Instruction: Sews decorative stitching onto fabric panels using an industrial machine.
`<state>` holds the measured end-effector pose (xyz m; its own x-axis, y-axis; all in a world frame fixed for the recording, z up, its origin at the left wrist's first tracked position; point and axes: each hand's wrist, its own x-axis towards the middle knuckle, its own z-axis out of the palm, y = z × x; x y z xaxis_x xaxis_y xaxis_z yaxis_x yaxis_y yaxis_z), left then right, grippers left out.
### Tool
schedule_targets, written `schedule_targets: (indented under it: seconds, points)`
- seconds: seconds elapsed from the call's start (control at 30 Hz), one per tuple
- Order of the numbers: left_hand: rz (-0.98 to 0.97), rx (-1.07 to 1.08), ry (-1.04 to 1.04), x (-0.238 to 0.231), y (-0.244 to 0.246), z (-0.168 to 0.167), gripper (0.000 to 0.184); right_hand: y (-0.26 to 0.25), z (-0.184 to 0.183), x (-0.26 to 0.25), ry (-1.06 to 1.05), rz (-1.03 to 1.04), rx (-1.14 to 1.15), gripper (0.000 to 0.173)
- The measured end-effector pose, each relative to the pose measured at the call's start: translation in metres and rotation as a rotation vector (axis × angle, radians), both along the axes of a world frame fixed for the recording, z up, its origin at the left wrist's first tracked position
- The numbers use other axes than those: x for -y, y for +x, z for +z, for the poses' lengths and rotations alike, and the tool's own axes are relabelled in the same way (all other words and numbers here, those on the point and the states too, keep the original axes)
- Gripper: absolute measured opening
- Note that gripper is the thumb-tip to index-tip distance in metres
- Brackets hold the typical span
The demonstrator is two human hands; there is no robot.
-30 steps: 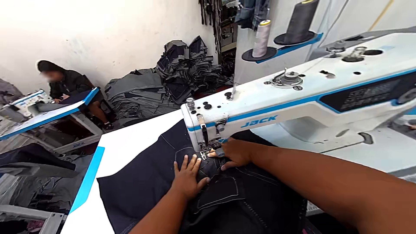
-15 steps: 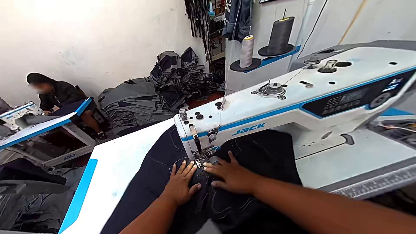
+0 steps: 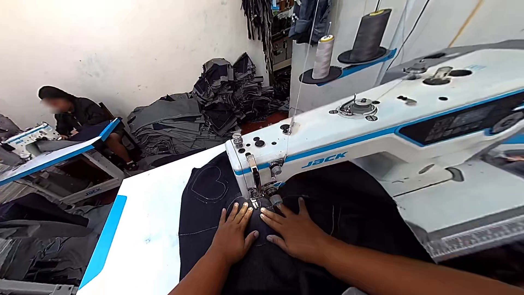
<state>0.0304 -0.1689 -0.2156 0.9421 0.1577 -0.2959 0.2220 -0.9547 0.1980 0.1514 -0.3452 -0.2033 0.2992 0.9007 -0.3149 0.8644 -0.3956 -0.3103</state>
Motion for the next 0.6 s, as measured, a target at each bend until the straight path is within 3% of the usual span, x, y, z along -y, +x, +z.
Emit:
schedule_targets:
  seconds: [0.2, 0.33, 0.47, 0.6]
  points:
    - [0.310, -0.094, 0.047, 0.047, 0.024, 0.007, 0.073, 0.084, -0.017, -0.006, 0.191, 0.372, 0.136, 0.048]
    - [0.449, -0.139, 0.011, 0.068, 0.038, 0.013, 0.082, 0.116, 0.005, -0.022, 0.118, 0.597, 0.180, 0.043]
    - [0.443, -0.129, 0.004, 0.071, 0.037, 0.012, 0.083, 0.115, 0.025, -0.026, -0.005, 0.583, 0.152, 0.043]
    - [0.326, -0.089, -0.030, 0.092, 0.023, 0.013, 0.077, 0.120, 0.013, -0.023, 0.132, 0.607, 0.158, 0.040]
